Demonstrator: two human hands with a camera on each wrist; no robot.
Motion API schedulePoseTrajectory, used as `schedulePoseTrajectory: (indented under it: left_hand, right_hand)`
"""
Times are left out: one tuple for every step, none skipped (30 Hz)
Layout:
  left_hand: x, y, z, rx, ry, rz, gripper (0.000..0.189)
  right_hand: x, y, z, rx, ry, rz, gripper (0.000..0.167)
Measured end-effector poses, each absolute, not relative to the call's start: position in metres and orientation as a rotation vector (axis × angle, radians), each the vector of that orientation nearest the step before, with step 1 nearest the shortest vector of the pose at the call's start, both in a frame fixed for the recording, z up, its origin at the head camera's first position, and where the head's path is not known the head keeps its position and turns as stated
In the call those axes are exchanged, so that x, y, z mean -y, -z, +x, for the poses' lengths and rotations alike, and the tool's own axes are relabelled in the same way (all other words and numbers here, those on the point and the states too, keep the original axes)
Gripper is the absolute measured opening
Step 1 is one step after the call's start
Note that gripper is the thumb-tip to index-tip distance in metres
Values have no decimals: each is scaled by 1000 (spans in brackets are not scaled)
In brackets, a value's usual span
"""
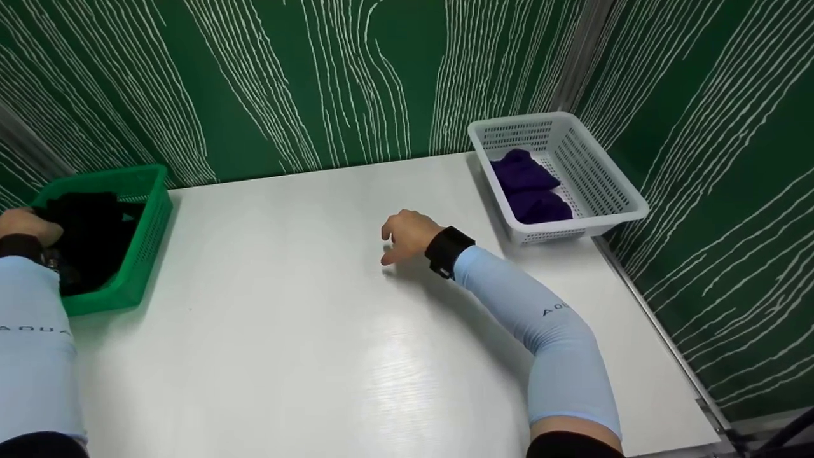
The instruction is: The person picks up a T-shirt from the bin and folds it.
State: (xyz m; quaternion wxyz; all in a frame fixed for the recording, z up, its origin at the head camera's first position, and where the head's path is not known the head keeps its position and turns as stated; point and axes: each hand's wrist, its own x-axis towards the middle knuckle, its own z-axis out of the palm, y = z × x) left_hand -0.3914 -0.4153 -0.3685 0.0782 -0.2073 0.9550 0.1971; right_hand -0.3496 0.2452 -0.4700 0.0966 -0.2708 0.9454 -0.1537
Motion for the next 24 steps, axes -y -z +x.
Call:
schedulePoseTrajectory:
  left_hand:
    - [415,366,-391,-2865,-594,-618,68]
    - [414,364,-391,-2866,-605,-614,68]
    - [413,362,-391,-2867,-609,-610,70]
    - [412,360,-393,-2875,-603,-602,70]
    - [411,358,-394,-2883,-606,-598,70]
    - [409,354,-395,-2897,-596,-588,70]
    - [406,350,-395,-2920,-585,-573,69]
    - [402,346,-396,-2942,-584,-558,69]
    - [395,339,-394,-2959,-589,-543,69]
    - [388,333,-393,-2977,-601,-525,69]
    - [380,327,-392,-2989,-623,-508,69]
    - [371,321,-391,-3007,-632,-489,69]
    - [362,315,-391,-3017,-655,-475,69]
    - [354,310,-392,-3030,-671,-462,70]
    - [345,307,-395,-3038,-684,-450,71]
    - [338,305,-400,-3053,-678,-437,71]
    - [332,304,-406,-3068,-673,-423,71]
    - [326,303,-412,-3084,-664,-413,72]
    - [320,303,-420,-3100,-652,-401,72]
    - [314,303,-426,-3112,-640,-389,72]
    - [308,303,-433,-3121,-629,-375,73]
    - [302,302,-437,-3130,-624,-359,73]
    - [295,301,-439,-3139,-624,-341,73]
    - [288,299,-440,-3150,-618,-318,73]
  right_hand:
    - [-245,471,-350,-2796,455,-806,54]
    - [-244,471,-350,-2792,456,-809,54]
    - [-244,471,-350,-2789,455,-811,54]
    - [-243,471,-350,-2788,454,-811,54]
    - [-242,471,-350,-2787,455,-813,55]
    - [-241,470,-351,-2786,453,-811,55]
    - [-241,469,-350,-2785,456,-809,55]
    - [-240,468,-350,-2785,456,-808,55]
    - [-239,467,-350,-2784,457,-808,55]
    - [-239,467,-350,-2784,457,-805,55]
    - [-239,466,-350,-2784,457,-805,55]
    - [-239,465,-349,-2786,456,-804,55]
    - [-238,464,-349,-2788,452,-804,55]
    - [-237,463,-349,-2792,444,-806,55]
    - [-236,463,-349,-2797,436,-806,54]
    - [-235,462,-350,-2801,429,-811,54]
    - [-234,461,-349,-2802,425,-818,54]
    - [-233,461,-349,-2802,420,-830,54]
    - [-232,461,-349,-2800,420,-840,53]
    - [-230,461,-349,-2796,423,-851,54]
    - [-229,460,-349,-2792,426,-859,54]
    - [-228,460,-349,-2789,429,-868,54]
    - [-226,459,-348,-2787,432,-872,53]
    - [-225,459,-348,-2788,434,-876,53]
